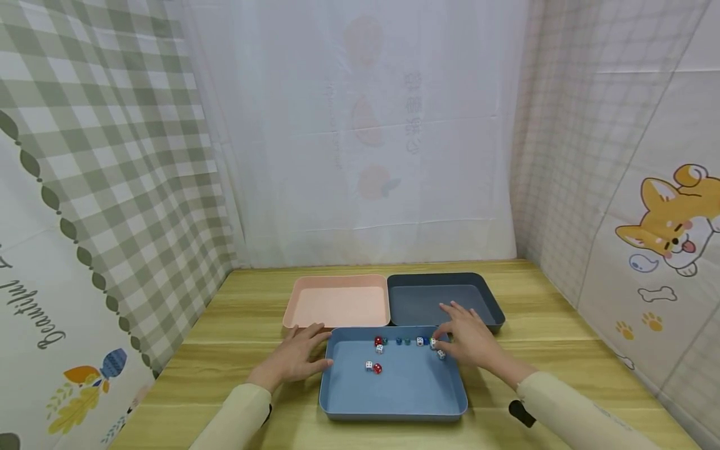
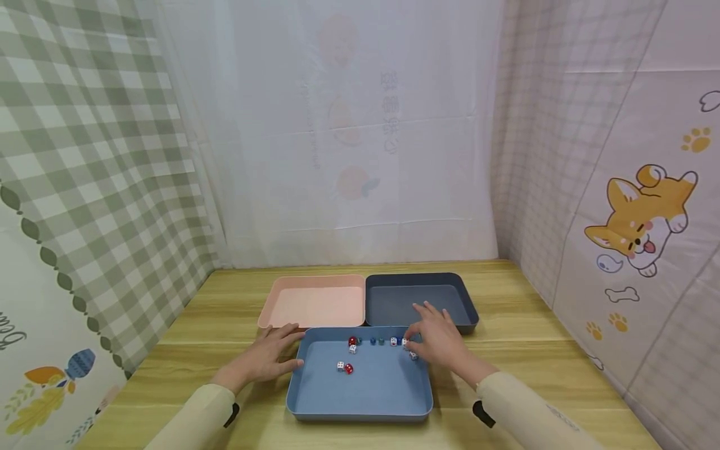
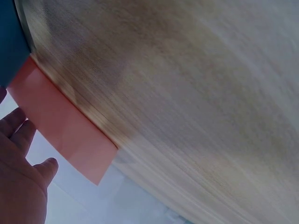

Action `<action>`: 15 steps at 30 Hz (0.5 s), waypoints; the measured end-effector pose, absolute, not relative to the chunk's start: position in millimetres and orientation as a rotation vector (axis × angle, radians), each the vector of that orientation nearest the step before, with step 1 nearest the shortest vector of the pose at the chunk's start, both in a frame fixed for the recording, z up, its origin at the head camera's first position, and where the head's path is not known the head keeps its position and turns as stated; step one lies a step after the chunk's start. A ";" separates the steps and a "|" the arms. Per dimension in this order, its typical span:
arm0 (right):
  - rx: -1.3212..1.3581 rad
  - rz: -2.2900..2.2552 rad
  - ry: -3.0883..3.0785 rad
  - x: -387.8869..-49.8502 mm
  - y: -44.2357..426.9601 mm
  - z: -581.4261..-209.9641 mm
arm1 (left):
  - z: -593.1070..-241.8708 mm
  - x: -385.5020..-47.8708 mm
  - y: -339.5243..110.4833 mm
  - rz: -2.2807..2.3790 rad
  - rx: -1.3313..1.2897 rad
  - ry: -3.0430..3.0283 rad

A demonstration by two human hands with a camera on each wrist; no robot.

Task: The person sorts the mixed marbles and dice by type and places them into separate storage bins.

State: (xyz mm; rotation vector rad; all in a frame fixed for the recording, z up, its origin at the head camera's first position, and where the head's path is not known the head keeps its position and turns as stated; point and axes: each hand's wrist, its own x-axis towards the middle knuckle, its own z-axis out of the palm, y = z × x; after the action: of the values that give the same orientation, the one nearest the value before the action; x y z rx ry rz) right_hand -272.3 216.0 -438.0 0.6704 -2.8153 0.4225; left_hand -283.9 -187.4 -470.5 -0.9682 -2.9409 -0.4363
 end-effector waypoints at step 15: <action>0.532 0.404 -2.835 -307.9 234.7 -427.0 | -470.6 -283.8 -189.1 -0.432 -0.974 -2.955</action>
State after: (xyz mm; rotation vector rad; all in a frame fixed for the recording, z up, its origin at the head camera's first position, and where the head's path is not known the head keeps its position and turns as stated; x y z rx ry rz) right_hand -307.9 234.7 -427.0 0.5320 -2.8354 0.4044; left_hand -283.8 -189.1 -470.6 -0.9736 -2.9550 -0.4316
